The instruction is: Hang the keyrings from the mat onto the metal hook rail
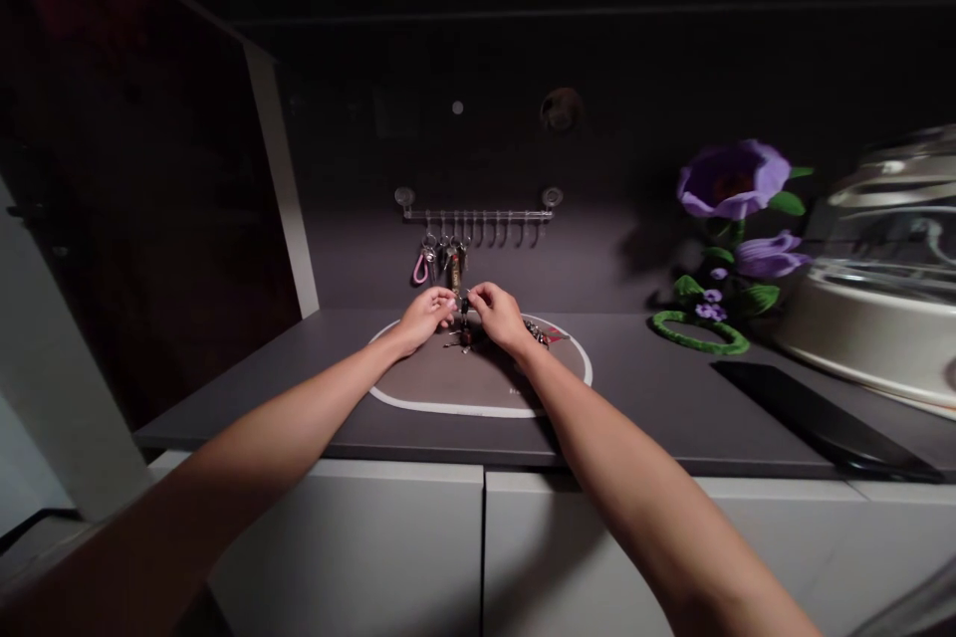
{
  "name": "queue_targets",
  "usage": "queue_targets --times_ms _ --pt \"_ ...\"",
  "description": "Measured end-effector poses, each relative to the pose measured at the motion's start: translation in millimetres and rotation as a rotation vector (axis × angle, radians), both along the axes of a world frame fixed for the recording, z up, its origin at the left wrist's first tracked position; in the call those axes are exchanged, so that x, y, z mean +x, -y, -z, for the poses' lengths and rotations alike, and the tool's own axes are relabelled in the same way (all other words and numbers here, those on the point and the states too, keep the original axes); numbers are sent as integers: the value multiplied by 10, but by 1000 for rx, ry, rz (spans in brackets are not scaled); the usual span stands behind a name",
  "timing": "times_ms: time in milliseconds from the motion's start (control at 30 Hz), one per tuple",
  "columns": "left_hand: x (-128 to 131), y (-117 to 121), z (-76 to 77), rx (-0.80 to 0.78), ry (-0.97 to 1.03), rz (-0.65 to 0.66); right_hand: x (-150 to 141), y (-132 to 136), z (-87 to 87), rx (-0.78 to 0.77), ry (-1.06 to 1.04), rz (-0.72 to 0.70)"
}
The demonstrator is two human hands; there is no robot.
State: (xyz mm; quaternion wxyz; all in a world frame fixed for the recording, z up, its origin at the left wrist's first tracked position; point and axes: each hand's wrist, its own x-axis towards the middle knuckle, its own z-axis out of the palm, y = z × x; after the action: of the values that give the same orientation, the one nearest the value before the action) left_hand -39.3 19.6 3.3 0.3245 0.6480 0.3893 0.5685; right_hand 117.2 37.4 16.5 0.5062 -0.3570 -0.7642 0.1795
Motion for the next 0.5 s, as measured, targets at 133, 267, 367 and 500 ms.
queue_targets --times_ms 133,267,367,500 --pt "10 -12 30 19 -89 -85 -13 -2 -27 -121 -225 -87" --pt "19 -29 59 68 -227 -154 -61 -49 -116 -220 -407 -110" --pt "28 -19 58 108 -327 -175 -102 -148 -237 -205 -468 -66" --pt "36 -4 54 146 -400 -188 -172 -337 -431 -192 -514 -3"
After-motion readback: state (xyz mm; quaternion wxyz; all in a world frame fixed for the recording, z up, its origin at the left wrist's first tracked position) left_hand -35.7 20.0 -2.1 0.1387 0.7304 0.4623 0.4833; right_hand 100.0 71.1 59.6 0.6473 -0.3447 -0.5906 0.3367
